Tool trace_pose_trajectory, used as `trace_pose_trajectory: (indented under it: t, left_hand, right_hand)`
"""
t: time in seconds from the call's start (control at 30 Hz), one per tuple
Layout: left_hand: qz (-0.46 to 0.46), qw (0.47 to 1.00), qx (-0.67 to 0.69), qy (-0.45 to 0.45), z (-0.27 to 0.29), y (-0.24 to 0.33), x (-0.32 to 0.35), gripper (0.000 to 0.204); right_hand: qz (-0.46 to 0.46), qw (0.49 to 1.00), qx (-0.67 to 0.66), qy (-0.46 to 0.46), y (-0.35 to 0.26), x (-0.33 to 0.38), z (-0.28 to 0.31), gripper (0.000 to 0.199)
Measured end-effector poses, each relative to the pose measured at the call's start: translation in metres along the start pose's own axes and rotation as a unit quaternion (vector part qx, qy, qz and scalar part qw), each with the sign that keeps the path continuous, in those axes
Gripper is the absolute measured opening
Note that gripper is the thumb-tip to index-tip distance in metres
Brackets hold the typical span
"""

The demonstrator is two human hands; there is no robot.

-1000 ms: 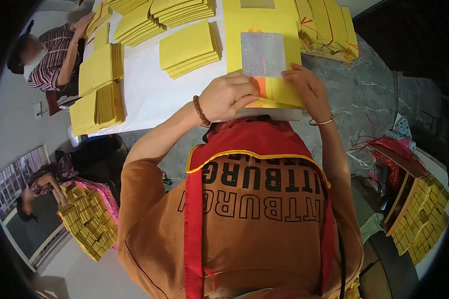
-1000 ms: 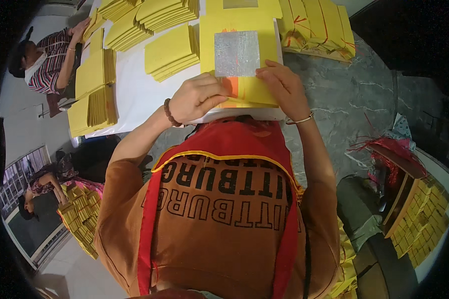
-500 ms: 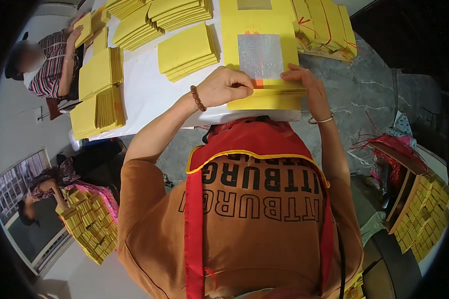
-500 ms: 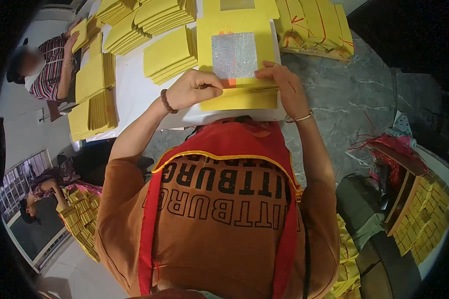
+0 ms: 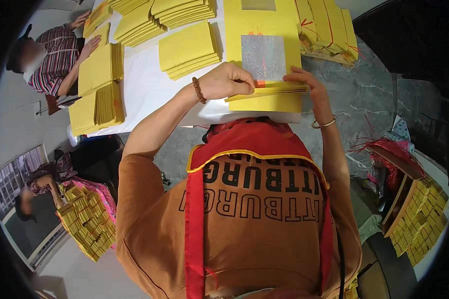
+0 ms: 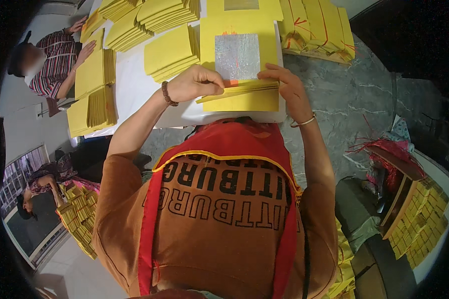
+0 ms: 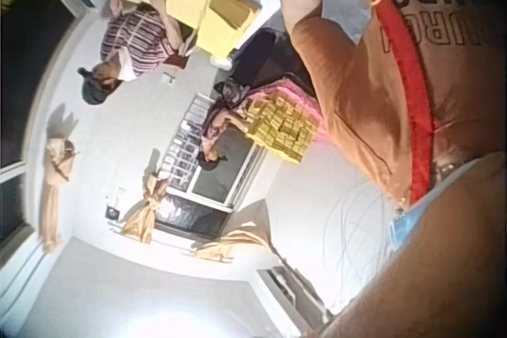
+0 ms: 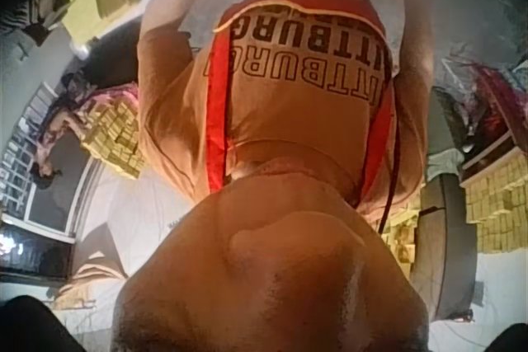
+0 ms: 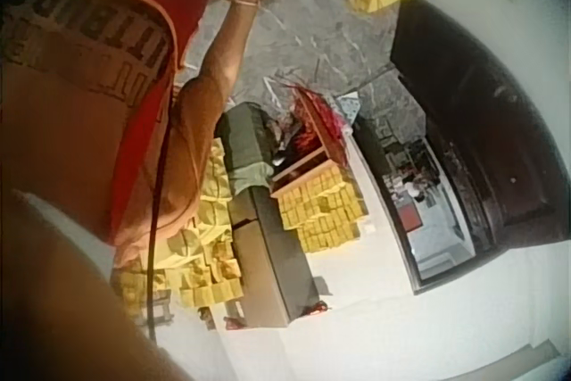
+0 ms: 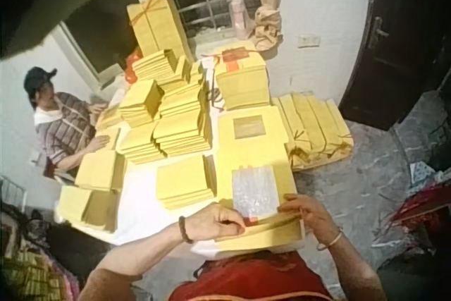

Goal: Sorting and stacking bundles of yellow paper sheets with silver foil inserts.

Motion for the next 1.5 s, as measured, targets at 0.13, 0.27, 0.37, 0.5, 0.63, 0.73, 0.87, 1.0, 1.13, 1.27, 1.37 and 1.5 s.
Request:
trace_pose_trajectory:
  t: [0.13,0.27,0.37,0.5,0.63,0.73,0.87,1.0,1.13,1.27,1.37,1.5]
  left_hand:
    - [-0.005,1.000,-0.019,0.001,0.001,0.003,0.000,0.011]
    - [-0.004,1.000,-0.009,-0.006,0.001,0.001,-0.002,0.011]
    - [-0.001,1.000,-0.023,-0.003,0.002,0.001,-0.002,0.012]
    - [-0.001,1.000,-0.020,0.000,0.002,0.002,0.003,0.016]
    - [-0.252,0.927,-0.246,0.128,0.008,0.037,0.034,0.039]
    - [-0.237,0.854,-0.390,0.248,0.016,0.016,0.031,0.047]
    - [-0.221,0.773,-0.482,0.347,0.012,0.017,0.045,0.042]
    - [-0.253,0.805,-0.423,0.330,-0.005,0.017,0.064,0.039]
    - [-0.215,0.884,-0.294,0.294,0.002,0.010,0.059,0.027]
    - [-0.064,0.950,-0.077,0.297,0.021,-0.014,0.034,0.021]
    - [-0.007,0.955,0.114,0.274,0.027,-0.058,0.009,0.026]
    - [0.038,0.951,0.199,0.232,0.025,-0.044,0.010,0.018]
  right_hand:
    - [-0.005,1.000,-0.003,-0.001,0.001,0.000,0.001,0.064]
    - [-0.003,1.000,0.015,-0.012,0.000,-0.001,0.002,0.066]
    - [-0.004,1.000,-0.007,-0.013,-0.001,-0.003,0.003,0.059]
    - [0.030,0.994,0.095,-0.041,0.000,-0.004,0.000,0.033]
    - [-0.010,0.999,0.045,0.028,0.006,0.001,0.001,0.022]
    - [-0.074,0.996,-0.001,0.057,0.019,0.005,0.002,0.021]
    - [0.054,0.998,0.024,0.016,-0.005,-0.004,0.008,0.020]
    - [0.122,0.957,0.257,-0.055,-0.039,-0.003,-0.004,0.021]
    - [0.075,0.963,0.228,-0.124,-0.029,-0.002,-0.005,0.019]
    - [-0.106,0.986,0.130,-0.021,-0.002,0.000,-0.001,0.026]
    - [-0.137,0.987,-0.014,0.080,-0.005,-0.013,-0.006,0.039]
    - [-0.144,0.979,-0.037,0.141,0.003,-0.016,-0.006,0.051]
Point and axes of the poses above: each hand's wrist, its own x-axis away from the middle knuckle, its own z-axis out of the back of the hand, y = z × x, the point moved 7 cm from there along -x, towards the middle knuckle, and after that the axes turned 11 degrees about z, right-handed, at the moved point
